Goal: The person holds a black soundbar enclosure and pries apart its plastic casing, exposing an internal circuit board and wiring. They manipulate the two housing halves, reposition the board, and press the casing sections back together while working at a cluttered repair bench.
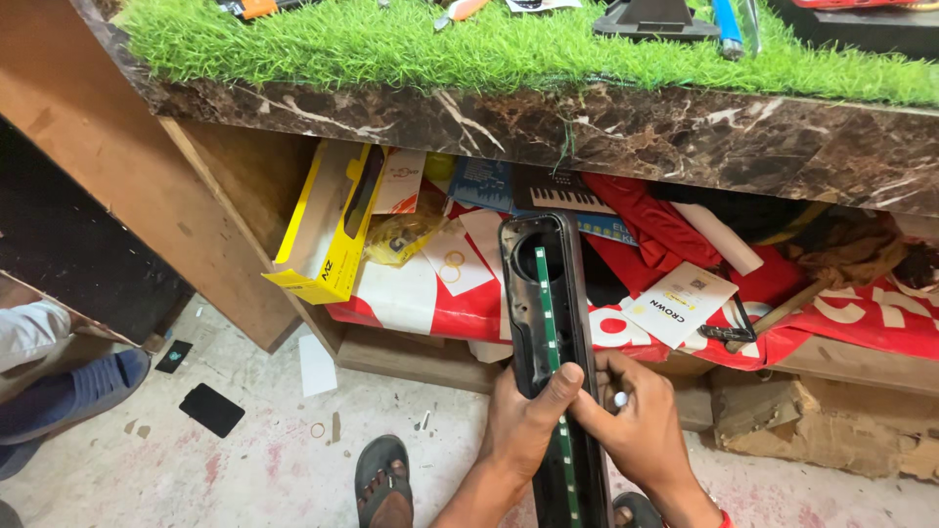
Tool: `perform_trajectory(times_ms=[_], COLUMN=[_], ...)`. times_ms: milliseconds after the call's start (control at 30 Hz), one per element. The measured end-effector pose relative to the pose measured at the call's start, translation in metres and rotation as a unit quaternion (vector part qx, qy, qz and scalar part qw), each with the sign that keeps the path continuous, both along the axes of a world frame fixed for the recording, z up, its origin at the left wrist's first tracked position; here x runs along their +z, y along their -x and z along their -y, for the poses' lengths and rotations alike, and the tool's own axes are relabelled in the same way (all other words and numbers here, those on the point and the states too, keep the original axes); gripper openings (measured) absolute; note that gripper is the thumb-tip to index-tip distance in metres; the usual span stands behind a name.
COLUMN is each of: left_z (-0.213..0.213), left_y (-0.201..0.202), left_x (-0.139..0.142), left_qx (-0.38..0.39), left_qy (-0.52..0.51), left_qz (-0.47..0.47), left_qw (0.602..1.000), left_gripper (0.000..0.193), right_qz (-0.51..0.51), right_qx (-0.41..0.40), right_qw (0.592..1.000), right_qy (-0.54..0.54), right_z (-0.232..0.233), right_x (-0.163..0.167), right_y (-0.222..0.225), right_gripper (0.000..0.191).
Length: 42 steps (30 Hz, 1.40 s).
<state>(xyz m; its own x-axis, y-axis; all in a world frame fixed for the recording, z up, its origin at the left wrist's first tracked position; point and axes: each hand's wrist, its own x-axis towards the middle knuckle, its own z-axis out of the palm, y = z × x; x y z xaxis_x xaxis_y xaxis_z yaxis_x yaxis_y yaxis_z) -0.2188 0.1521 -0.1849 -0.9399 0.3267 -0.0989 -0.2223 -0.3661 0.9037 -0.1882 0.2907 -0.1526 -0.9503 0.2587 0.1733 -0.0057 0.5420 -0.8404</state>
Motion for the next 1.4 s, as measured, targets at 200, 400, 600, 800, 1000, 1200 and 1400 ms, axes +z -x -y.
perform_trajectory(times_ms=[200, 400, 600, 800, 1000, 1200, 1400], left_z=[-0.012, -0.018, -0.012, -0.01, 0.003, 0.013, 0.027], left_y=[-0.001, 0.0, -0.001, 0.017, 0.036, 0.042, 0.039], left_x=[-0.002, -0.001, -0.009, -0.012, -0.004, 0.007, 0.014], left_qx=[0.026, 0.048, 0.06, 0.149, 0.228, 0.329, 0.332], left_qy=[0.042, 0.051, 0.022, -0.06, -0.248, -0.28, -0.295], left_qz=[-0.013, 0.005, 0.024, 0.184, 0.219, 0.151, 0.116], left_qw=[0.999, 0.998, 0.998, 0.97, 0.916, 0.889, 0.888], left_gripper=[0.067, 0.065, 0.064, 0.06, 0.069, 0.078, 0.079], right_qz=[0.006, 0.022, 0.063, 0.092, 0.16, 0.141, 0.175], right_qx=[-0.002, 0.0, 0.031, 0.09, 0.187, 0.196, 0.148], right_qw=[1.0, 1.0, 0.997, 0.992, 0.969, 0.97, 0.969], right_qy=[-0.009, -0.014, -0.021, -0.008, 0.023, -0.022, -0.095], right_z=[-0.011, -0.014, -0.017, -0.055, -0.099, -0.087, -0.058], right_x=[-0.01, -0.013, -0.022, -0.032, -0.028, -0.006, 0.018], right_y=[0.0, 0.003, 0.004, -0.004, -0.014, -0.019, -0.024], right_gripper=[0.029, 0.029, 0.04, 0.056, 0.077, 0.102, 0.107])
